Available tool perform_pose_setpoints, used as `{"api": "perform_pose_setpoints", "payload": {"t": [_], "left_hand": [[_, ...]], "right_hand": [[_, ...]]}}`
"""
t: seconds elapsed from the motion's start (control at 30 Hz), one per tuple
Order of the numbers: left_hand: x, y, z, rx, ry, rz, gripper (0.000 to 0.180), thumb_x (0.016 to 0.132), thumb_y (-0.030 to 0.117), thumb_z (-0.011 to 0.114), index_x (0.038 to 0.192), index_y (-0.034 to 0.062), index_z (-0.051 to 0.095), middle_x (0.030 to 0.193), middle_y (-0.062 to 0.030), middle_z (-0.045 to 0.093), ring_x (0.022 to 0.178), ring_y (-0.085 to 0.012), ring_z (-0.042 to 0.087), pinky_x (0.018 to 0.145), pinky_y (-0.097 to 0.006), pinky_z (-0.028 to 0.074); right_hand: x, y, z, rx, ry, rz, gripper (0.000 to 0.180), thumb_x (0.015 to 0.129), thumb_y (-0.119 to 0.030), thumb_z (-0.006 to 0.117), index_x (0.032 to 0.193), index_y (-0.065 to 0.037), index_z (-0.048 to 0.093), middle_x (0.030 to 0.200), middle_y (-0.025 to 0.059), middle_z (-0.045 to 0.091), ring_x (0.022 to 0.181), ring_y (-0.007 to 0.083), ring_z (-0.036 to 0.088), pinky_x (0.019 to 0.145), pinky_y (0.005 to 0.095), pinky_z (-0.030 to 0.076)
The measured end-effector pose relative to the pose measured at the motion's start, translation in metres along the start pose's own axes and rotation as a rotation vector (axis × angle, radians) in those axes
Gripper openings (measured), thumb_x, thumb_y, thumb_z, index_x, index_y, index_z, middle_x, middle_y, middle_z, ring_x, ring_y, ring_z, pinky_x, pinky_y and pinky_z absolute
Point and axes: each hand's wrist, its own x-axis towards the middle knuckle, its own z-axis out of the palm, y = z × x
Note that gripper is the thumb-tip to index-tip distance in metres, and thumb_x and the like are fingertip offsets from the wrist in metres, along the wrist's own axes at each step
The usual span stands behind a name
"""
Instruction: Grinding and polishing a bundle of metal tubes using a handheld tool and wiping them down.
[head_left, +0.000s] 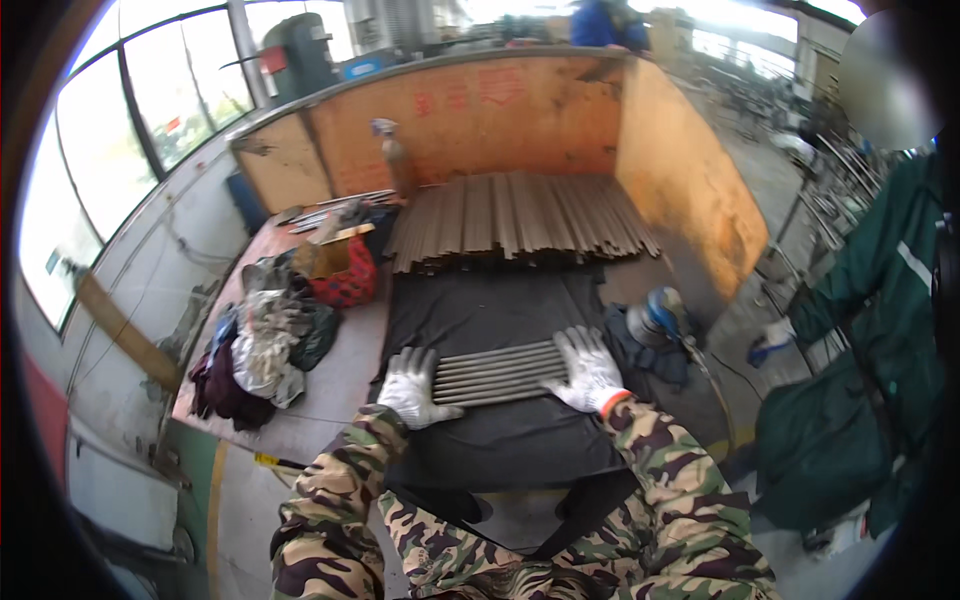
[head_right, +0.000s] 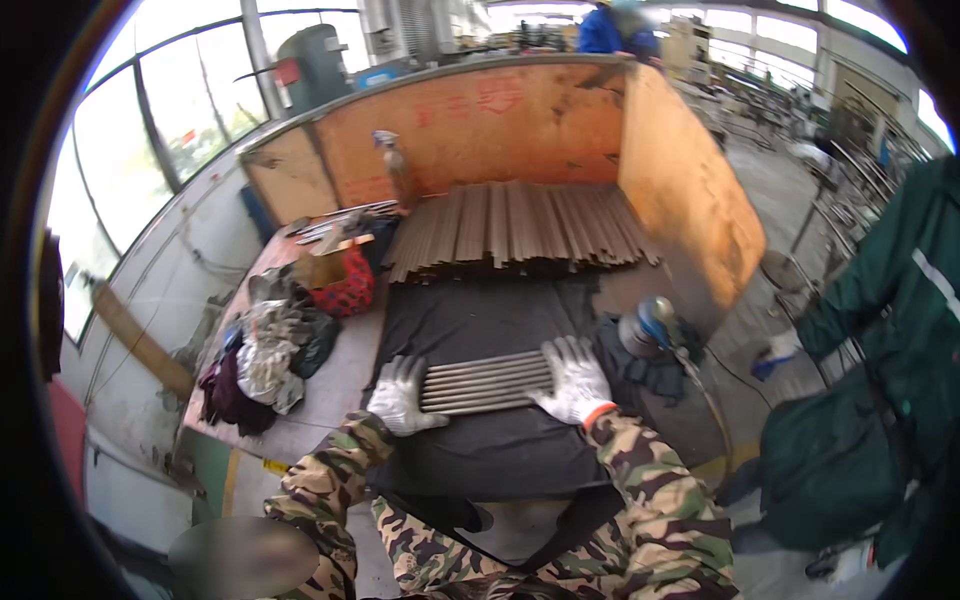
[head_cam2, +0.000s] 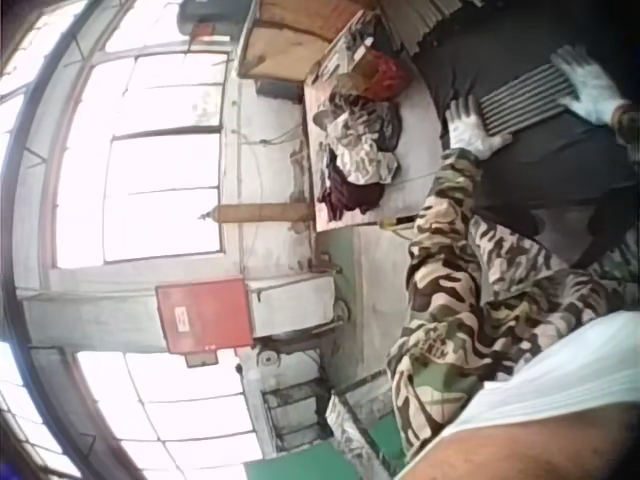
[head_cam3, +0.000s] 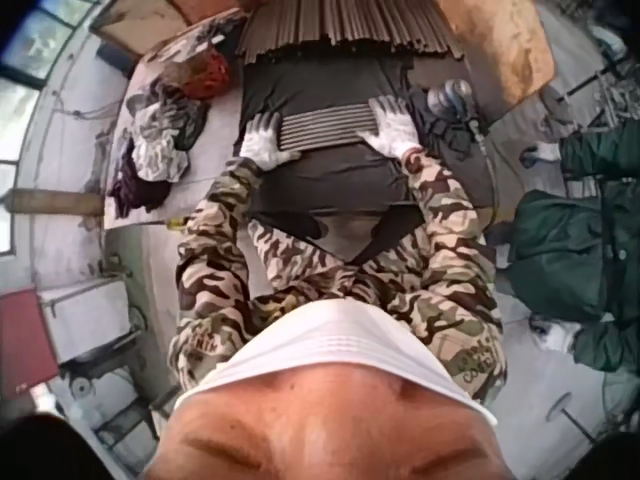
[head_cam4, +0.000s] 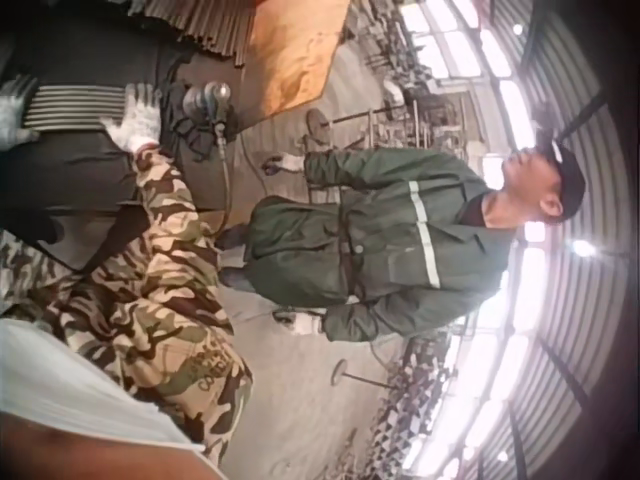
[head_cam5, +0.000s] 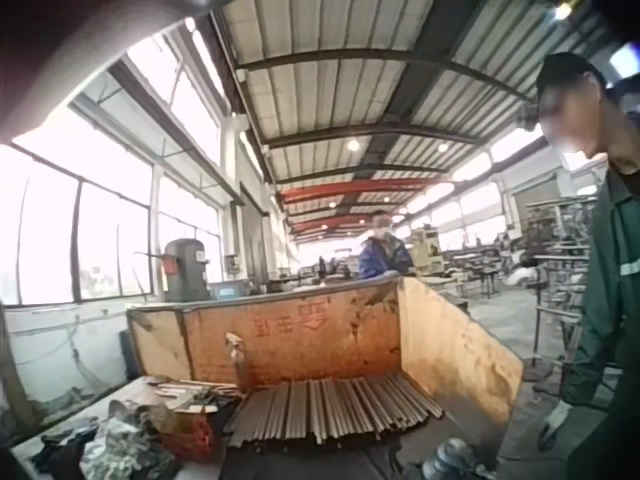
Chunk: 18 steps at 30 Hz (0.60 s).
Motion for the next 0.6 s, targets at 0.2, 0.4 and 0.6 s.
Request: {"api": "perform_pose_setpoints", "payload": {"t": [0.2,0.4,0.6], "left_hand": [[0.008,0.004,-0.001,0.049,-0.053,0.028,0.138,0.070,0.087,0.082,0.161,-0.0096,0.046,0.165,-0.0326,0.048,0.160,-0.0514,0.036,0.135,-0.063,0.020],[0.006,0.003,0.012,0.023,0.018,0.021,0.140,0.070,0.087,0.081,0.165,-0.0075,0.041,0.170,-0.0316,0.043,0.165,-0.0509,0.028,0.138,-0.061,0.016],[0.010,0.002,0.015,0.043,-0.002,0.045,0.138,0.071,0.083,0.083,0.167,-0.0071,0.040,0.171,-0.0325,0.043,0.165,-0.0510,0.030,0.138,-0.060,0.020]], "right_hand": [[-0.006,0.012,0.015,-0.046,0.052,-0.022,0.102,0.092,-0.071,0.073,0.161,0.001,0.049,0.164,0.0252,0.051,0.160,0.0443,0.040,0.139,0.0555,0.020],[-0.004,0.003,0.008,-0.017,0.042,-0.029,0.100,0.092,-0.068,0.075,0.161,0.000,0.050,0.164,0.0251,0.053,0.161,0.0430,0.040,0.139,0.0550,0.019],[-0.004,0.002,0.003,-0.018,0.053,-0.010,0.098,0.092,-0.067,0.076,0.160,0.000,0.051,0.161,0.0223,0.053,0.158,0.0405,0.041,0.138,0.0546,0.022]]}}
